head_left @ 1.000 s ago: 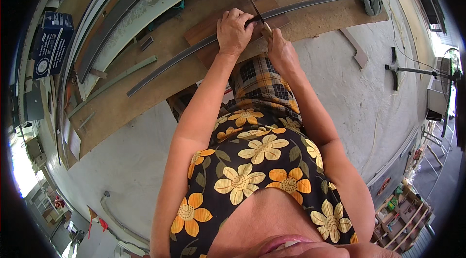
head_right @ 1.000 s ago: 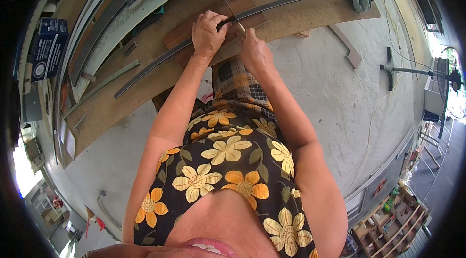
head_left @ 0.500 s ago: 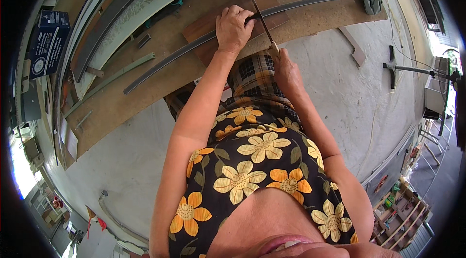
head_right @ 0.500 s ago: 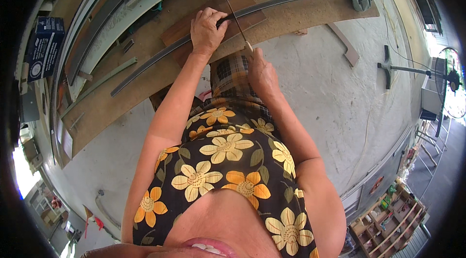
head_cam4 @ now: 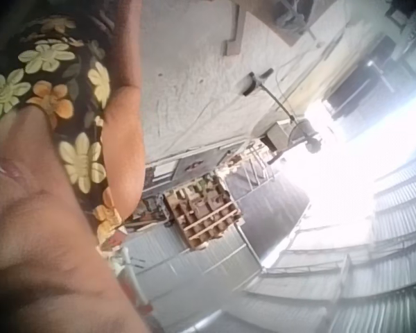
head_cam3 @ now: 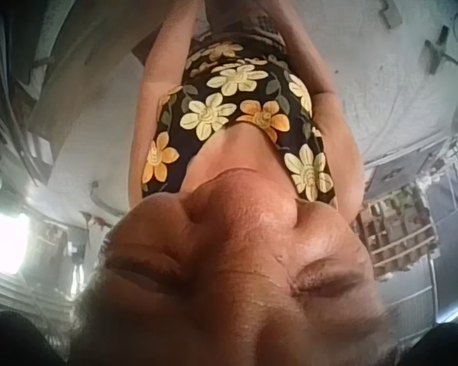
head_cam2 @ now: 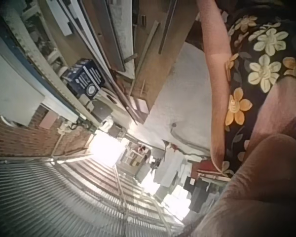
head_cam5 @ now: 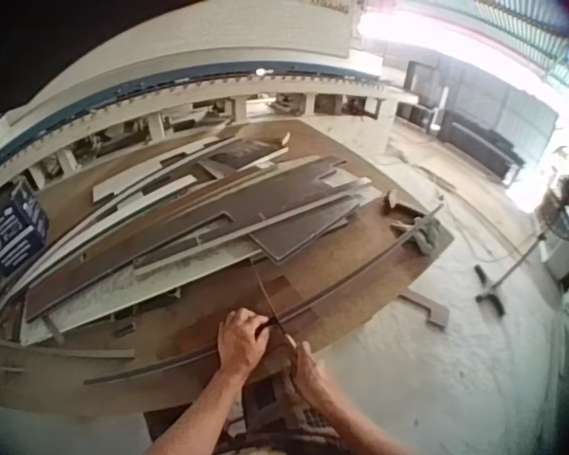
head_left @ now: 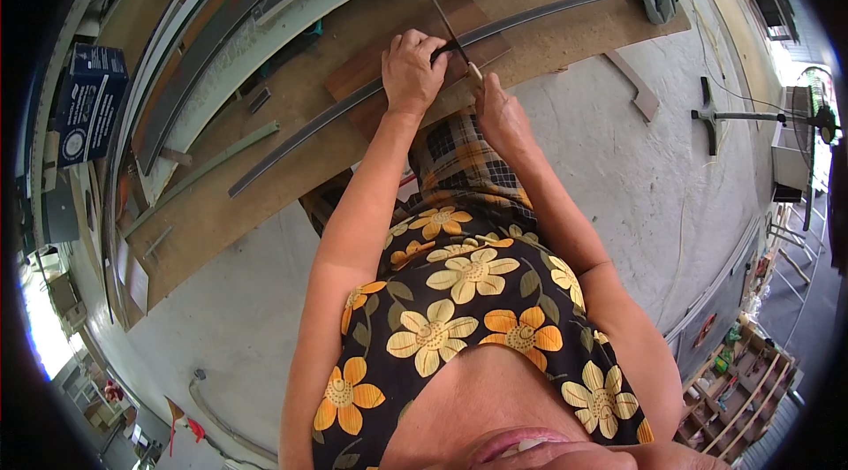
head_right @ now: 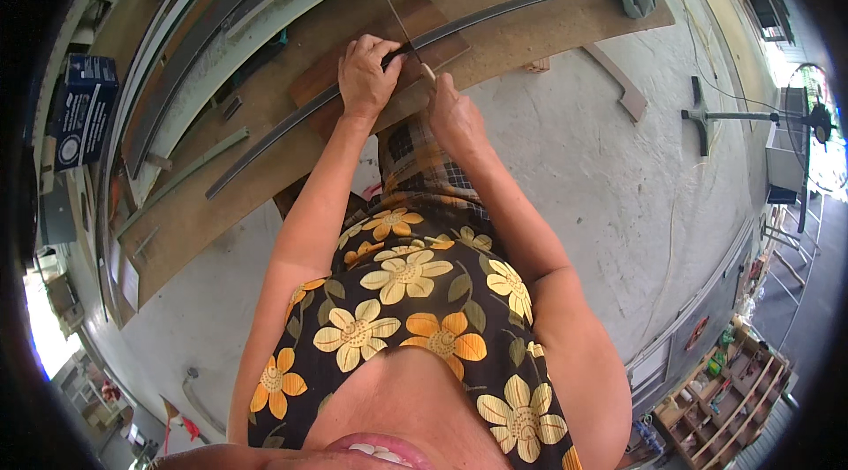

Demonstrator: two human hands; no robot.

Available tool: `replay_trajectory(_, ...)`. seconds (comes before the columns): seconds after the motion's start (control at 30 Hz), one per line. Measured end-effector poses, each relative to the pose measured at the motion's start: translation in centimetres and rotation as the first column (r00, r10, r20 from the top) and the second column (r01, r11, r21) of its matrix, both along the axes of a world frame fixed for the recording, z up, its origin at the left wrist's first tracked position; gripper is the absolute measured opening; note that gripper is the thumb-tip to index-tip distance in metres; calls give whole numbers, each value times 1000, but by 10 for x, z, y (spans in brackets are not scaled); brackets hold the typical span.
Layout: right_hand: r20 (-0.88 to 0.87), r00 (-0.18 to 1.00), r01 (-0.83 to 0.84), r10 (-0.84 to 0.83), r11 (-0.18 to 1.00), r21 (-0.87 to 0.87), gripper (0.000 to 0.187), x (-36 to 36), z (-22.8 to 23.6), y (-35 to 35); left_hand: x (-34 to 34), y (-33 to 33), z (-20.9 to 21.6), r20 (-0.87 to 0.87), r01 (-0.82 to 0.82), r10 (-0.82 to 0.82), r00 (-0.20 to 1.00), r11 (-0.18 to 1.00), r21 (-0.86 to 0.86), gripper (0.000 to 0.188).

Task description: Sawing a thin material strip held against a wooden block on a workbench using a hacksaw.

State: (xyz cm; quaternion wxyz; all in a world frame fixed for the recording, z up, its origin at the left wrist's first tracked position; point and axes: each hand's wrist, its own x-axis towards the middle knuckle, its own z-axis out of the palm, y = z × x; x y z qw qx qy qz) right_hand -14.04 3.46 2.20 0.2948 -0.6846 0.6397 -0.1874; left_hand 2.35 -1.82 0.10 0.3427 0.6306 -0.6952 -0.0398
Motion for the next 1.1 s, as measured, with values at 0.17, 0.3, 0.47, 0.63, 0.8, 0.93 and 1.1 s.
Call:
replay_trajectory(0.17, 7, 1000, 17, -17, 1000, 7, 20, -3, 0, 7, 2, 1, 0, 16, -7, 7, 1000, 1000, -26, 15)
replay_trajectory(0.3, -32, 998, 49, -45, 988, 146, 19, -19, -4, 48, 2, 3, -2, 11, -22, 22, 1000, 1000, -4, 15)
replay_trajectory(0.47, -19, 999, 51, -49, 989, 136, 18, -26, -4, 45, 0, 3, 1, 7, 2, -2, 1000, 1000, -6, 17)
replay_trajectory(0.63, -9, 1000, -27, 27, 999, 36, 19, -5, 6, -2, 0, 1, 0, -4, 6, -6, 1000, 999, -49, 17)
replay_trajectory(0.8, -16, 999, -29, 29, 999, 23, 19, -2, 4, -3, 0, 3, 1, 9, -20, 20, 1000, 999, -38, 18)
replay_trajectory(0.93, -17, 1000, -4, 4, 999, 34, 16, -2, -2, 2, -1, 3, 3, 8, -14, 15, 1000, 998, -54, 18)
replay_trajectory(1.1, -13, 1000, 6, -6, 999, 34, 15, -6, -5, 5, -1, 3, 5, 9, -11, 11, 1000, 1000, -1, 18)
